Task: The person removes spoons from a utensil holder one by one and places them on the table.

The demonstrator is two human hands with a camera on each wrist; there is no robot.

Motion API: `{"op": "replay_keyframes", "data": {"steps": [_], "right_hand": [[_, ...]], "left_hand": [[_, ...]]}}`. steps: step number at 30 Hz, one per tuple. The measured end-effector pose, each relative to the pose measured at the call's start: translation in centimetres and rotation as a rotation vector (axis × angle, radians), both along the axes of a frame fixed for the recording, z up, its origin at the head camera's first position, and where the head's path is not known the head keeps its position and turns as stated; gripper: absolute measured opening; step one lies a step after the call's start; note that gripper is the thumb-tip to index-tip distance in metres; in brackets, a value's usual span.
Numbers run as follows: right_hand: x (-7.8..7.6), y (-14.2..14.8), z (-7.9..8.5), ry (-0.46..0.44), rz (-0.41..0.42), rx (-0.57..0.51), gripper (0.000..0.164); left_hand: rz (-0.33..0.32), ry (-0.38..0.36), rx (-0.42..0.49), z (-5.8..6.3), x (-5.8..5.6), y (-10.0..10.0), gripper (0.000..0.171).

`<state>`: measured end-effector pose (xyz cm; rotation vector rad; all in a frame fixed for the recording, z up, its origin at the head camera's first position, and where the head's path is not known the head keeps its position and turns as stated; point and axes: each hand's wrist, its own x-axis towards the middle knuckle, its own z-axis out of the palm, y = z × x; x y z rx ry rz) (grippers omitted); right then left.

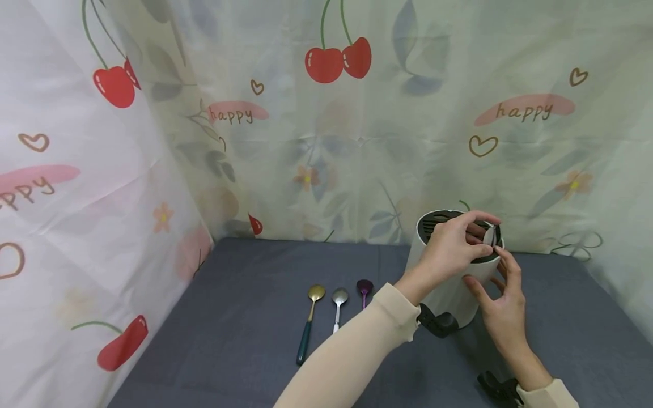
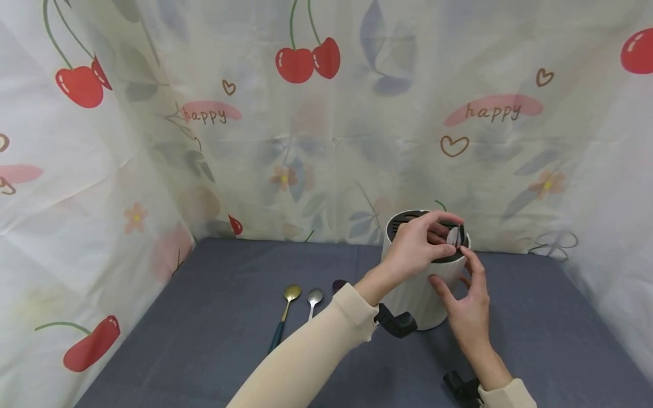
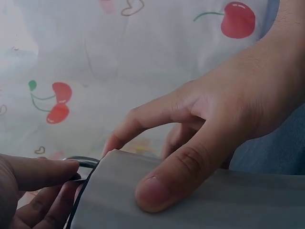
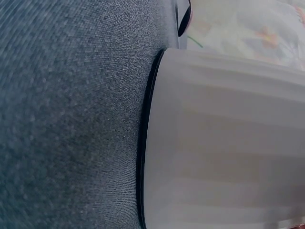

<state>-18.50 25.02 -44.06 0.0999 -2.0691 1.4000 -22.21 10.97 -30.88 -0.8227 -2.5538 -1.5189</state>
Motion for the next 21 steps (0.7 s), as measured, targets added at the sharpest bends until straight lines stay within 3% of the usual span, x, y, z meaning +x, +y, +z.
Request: {"op": "replay_keyframes", "data": {"steps": [5,10,16,21], "right_hand": [[0.1,0.0,0.1,-0.009,0.002,0.003,0.086],[0.0,0.0,0.0,-0.013,0.000,0.007,0.087],[0.0,0.0,0.0,-0.007,0.004,0.011,0.088],[0.0,0.0,0.1,0.003,0.005,0.015,0.087]], "left_hand": [[0.013,0.025,0.038,0.0,-0.1,-0.5,0.041],[-0.025,0.021,0.113,0.0,-0.5,-1.2,0.038],[-0.081,-0.020,0.230,-0.4,-1.1,-2.1,0.035],[-0.134,-0.060,0.386,-0.7,-1.6,-3.2,0.034]]}}
